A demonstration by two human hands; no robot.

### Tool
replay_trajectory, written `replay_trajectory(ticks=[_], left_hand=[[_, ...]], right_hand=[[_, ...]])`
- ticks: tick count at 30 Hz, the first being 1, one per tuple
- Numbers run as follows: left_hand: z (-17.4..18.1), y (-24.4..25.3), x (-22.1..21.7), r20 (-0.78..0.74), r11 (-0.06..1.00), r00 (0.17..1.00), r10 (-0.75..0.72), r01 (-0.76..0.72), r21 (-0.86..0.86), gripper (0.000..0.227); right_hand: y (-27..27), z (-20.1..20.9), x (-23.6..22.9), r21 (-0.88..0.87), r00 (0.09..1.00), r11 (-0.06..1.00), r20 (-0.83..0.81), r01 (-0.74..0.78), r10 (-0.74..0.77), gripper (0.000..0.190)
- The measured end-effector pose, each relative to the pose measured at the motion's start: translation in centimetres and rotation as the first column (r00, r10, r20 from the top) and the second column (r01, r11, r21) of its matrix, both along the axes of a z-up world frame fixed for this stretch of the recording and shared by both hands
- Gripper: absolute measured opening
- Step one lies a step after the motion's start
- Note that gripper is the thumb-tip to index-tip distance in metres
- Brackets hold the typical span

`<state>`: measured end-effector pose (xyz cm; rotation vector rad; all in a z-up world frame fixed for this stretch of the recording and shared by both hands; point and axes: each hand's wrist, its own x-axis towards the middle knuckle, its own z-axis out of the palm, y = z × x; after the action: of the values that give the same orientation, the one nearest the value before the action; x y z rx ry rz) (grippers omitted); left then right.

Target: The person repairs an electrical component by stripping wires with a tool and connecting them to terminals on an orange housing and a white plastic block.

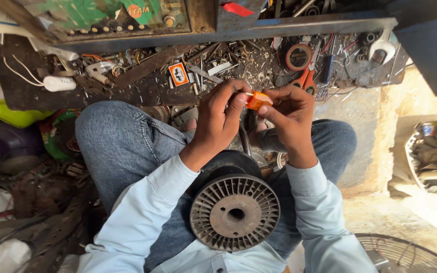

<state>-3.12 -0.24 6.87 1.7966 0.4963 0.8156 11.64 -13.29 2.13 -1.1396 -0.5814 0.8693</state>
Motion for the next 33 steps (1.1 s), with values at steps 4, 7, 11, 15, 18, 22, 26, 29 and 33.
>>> replay_trajectory(ticks=[4,7,11,15,18,22,26,29,33], left_hand=[[-0.2,0.3,0.0,0.017,0.981,1.000,0.011,-0.007,-0.193,0.018],[-0.9,0.4,0.3,0.036,0.982,0.998,-0.042,0.047,-0.180,0.016],[-1.7,0.4,0.4,0.058,0.957,0.997,-0.043,0.057,-0.286,0.019],[-2.5,0.2,0.6,-0.001,0.905,0.998,-0.062,0.056,-0.423,0.020],[-3.7,-0.4,1.2,0.071,0.920,0.997,-0.025,0.050,-0.389,0.019],[-5.3,-0.7,1.3,0.081,0.863,0.996,-0.031,0.068,-0.500,0.017],[-6.4,-0.7,1.9,0.122,0.843,0.993,0.005,0.061,-0.534,0.015],[-6.7,-0.8,2.5,0.132,0.803,0.991,0.019,0.064,-0.593,0.016],[-7.4,-0.7,2.8,0.184,0.682,0.981,0.067,0.089,-0.726,0.019]], right_hand=[[0.4,-0.2,0.3,0.025,0.998,1.000,-0.062,-0.001,0.002,0.026],[0.1,-0.6,0.3,0.073,0.987,0.997,-0.158,-0.004,0.016,0.029],[-0.1,-0.9,0.5,0.043,0.992,0.997,-0.107,-0.063,0.067,0.028],[0.4,-0.8,-0.1,0.068,0.993,0.998,-0.121,-0.006,0.015,0.027],[0.2,-1.0,0.1,0.004,1.000,1.000,-0.029,-0.003,0.003,0.027],[-0.3,-1.6,2.5,0.023,0.994,0.999,0.109,0.028,-0.030,0.025],[-0.8,-0.6,8.6,-0.065,0.611,0.880,0.744,0.471,-0.272,0.019],[-0.6,-0.8,10.6,-0.386,0.552,0.659,0.832,0.646,-0.053,0.041],[-1.6,-3.8,13.0,-0.123,0.169,0.744,0.986,0.657,0.014,0.035]])
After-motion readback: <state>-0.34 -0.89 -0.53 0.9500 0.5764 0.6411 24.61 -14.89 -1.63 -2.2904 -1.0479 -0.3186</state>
